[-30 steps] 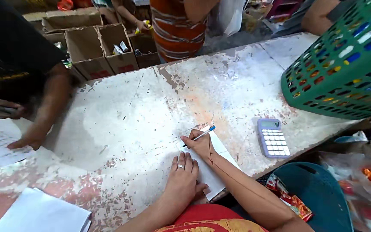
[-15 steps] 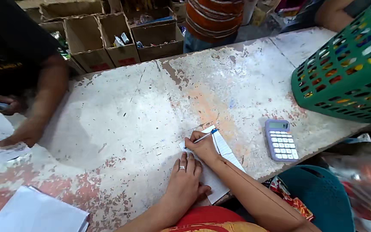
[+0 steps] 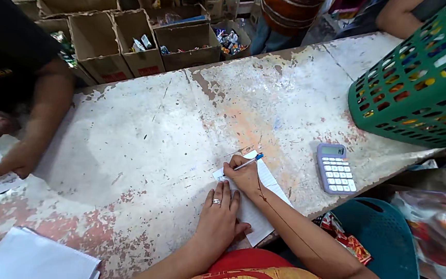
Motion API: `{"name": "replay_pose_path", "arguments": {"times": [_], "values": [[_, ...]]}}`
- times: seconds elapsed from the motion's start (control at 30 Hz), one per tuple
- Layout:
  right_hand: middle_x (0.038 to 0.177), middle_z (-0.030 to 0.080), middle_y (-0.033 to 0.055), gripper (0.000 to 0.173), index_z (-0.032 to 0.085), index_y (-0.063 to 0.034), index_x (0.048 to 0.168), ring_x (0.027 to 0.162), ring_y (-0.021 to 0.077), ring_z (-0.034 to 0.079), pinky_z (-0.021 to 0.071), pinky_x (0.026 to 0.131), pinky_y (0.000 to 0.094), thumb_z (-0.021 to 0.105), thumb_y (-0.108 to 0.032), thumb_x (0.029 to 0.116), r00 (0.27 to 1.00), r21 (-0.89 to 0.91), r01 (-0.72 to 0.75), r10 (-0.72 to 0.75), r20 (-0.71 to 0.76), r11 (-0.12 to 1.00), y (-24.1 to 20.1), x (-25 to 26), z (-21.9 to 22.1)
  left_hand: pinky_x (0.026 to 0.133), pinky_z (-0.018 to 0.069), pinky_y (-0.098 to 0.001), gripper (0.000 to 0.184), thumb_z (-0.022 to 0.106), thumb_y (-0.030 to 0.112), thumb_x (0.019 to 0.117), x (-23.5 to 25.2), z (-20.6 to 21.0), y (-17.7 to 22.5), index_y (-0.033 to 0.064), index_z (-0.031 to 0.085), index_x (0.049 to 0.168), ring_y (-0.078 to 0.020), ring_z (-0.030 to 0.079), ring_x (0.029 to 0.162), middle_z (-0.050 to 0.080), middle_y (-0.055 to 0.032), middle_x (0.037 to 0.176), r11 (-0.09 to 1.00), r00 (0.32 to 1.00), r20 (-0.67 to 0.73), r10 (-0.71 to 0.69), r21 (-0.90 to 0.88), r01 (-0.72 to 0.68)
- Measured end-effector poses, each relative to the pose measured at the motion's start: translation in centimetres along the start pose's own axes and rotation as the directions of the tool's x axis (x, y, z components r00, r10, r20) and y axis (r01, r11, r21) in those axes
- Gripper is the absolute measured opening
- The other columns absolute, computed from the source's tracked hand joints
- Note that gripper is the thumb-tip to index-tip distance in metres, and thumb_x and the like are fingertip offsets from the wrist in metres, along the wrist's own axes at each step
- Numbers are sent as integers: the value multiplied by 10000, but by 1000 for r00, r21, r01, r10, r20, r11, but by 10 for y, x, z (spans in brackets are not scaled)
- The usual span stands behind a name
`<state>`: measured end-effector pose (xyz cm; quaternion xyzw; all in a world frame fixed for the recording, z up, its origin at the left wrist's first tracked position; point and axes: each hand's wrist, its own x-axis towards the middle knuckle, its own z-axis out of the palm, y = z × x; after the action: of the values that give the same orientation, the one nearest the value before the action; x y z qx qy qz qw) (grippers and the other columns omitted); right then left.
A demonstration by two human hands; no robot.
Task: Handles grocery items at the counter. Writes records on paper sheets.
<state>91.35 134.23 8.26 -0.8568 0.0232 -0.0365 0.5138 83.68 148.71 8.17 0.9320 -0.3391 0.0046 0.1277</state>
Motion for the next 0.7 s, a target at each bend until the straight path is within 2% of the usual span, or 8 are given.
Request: {"name": "replay_pose_path", "arguments": {"times": [0.3, 0.37, 0.4, 0.47, 0.53, 0.6, 0.67, 0.7], "values": [[527, 430, -77, 346, 461, -126, 593, 493, -20, 410, 328, 493, 175, 668, -88, 868, 1000, -40, -8, 9, 18, 999, -1, 0, -2, 1043, 490, -567, 905, 503, 754, 866, -1, 1, 0, 5, 629, 1358, -450, 527, 1359, 517, -288, 1478, 1000, 1000, 11, 6, 6, -6], [534, 442, -74, 329, 485, -114, 608, 494, -22, 415, 337, 494, 167, 680, -76, 871, 1000, 24, -22, 22, -6, 999, 0, 2, -4, 1050, 485, -566, 857, 529, 707, 888, -1, 0, 0, 4, 620, 1369, -447, 517, 1369, 509, -282, 1488, 1000, 1000, 26, 8, 4, -8], [559, 490, -65, 285, 529, -91, 658, 502, -15, 452, 378, 501, 166, 701, -67, 884, 998, 114, -38, 43, -38, 993, 2, 4, -5, 1045, 492, -563, 777, 580, 639, 902, -1, 0, -1, 13, 629, 1358, -443, 524, 1364, 524, -275, 1477, 1000, 1000, 17, 10, -10, -10], [697, 604, -26, 120, 598, -54, 890, 543, 19, 535, 469, 516, 180, 707, -74, 936, 996, 368, -53, 77, -52, 928, 7, 7, -10, 1004, 522, -573, 520, 662, 412, 933, 0, 2, -4, 27, 673, 1282, -446, 564, 1318, 588, -256, 1410, 997, 999, -48, 20, -76, -23], [928, 683, 11, 172, 582, -57, 1168, 683, 53, 614, 538, 628, 216, 590, -148, 1022, 999, 462, -33, 29, 16, 886, 4, 8, -27, 957, 546, -565, 292, 634, 260, 965, 4, 3, -11, 71, 725, 1168, -416, 607, 1271, 657, -196, 1331, 992, 993, -112, 23, -123, -37], [1048, 738, 39, 263, 594, -37, 1236, 870, 91, 689, 573, 813, 278, 462, -207, 1083, 994, 309, 26, -58, 96, 951, -1, -1, -53, 959, 535, -563, 212, 611, 234, 989, 5, 0, -17, 112, 751, 1092, -386, 620, 1254, 692, -145, 1279, 987, 993, -109, 42, -147, -58], [1137, 738, 63, 270, 676, -16, 1193, 1070, 141, 692, 550, 972, 355, 545, -201, 1045, 959, -58, 170, -152, 239, 984, -2, -14, -82, 956, 539, -553, 182, 607, 212, 994, 7, 0, -22, 113, 758, 1019, -367, 642, 1227, 713, -127, 1231, 983, 991, -115, 73, -156, -91], [1240, 716, 108, 325, 708, -22, 1228, 1219, 230, 643, 475, 1082, 452, 650, -240, 994, 925, -209, 224, -140, 354, 952, -1, -21, -93, 949, 546, -543, 180, 605, 202, 996, 8, 0, -23, 108, 758, 1000, -359, 648, 1218, 718, -123, 1217, 982, 990, -118, 78, -159, -97]]}}
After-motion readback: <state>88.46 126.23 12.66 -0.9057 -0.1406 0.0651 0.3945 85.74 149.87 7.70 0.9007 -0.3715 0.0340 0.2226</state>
